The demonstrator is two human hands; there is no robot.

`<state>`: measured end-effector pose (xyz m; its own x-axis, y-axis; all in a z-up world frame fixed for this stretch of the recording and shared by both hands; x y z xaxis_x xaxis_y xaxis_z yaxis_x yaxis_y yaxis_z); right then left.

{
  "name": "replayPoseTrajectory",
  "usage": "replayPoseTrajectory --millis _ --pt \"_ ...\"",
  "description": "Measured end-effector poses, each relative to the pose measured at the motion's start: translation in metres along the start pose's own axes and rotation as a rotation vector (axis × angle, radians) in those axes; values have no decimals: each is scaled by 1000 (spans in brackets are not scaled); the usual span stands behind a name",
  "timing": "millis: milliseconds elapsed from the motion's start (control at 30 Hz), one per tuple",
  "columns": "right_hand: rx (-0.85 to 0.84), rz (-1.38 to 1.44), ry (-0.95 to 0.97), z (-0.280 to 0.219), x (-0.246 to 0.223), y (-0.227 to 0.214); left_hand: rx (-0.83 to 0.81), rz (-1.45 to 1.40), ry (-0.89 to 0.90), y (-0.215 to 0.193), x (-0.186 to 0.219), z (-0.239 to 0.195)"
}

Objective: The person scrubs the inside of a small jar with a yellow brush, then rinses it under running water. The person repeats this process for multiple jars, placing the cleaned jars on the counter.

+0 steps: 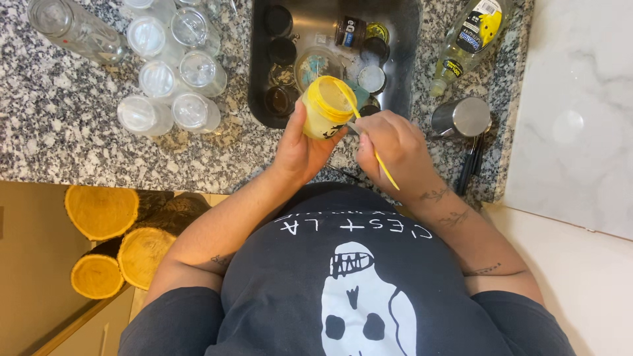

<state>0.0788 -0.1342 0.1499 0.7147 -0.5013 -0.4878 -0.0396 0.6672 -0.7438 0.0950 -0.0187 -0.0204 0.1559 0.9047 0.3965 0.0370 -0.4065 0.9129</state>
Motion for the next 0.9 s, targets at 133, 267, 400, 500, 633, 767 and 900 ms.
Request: replayPoseTrajectory --millis 133,267,400,500,633,767,900 --pt "-54 -55 -39 8 -15 -5 24 -19 -9 -6 0 -1" --pt "-51 -122 -190 10 -28 -8 16 18 -75 8 4 -4" --pt "-28 -196 -328 11 -39 -14 14 31 -167 3 -1 1" --pt "-16 -191 -387 12 -35 -14 -4 -10 -238 12 -3 -1" --pt "-110 -127 -398 12 -28 -12 -58 -40 -351 7 -7 -7" --pt "-110 -120 -498 11 -29 -16 -153 -79 -468 11 -13 -14" --pt "-166 -38 -497 14 -28 -21 -222 -88 -524 17 -16 -16"
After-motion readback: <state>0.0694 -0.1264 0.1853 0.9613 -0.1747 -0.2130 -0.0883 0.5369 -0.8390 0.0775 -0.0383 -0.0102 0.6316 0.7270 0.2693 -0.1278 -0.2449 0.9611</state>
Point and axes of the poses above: each hand's wrist, its own z-axis towards the middle knuckle, its own y-axis out of the palm, x = y × z, the point moved 10 cm from there along z, towards the middle knuckle, and after that the axes turned 2 degrees about z, right-handed, at the moved point
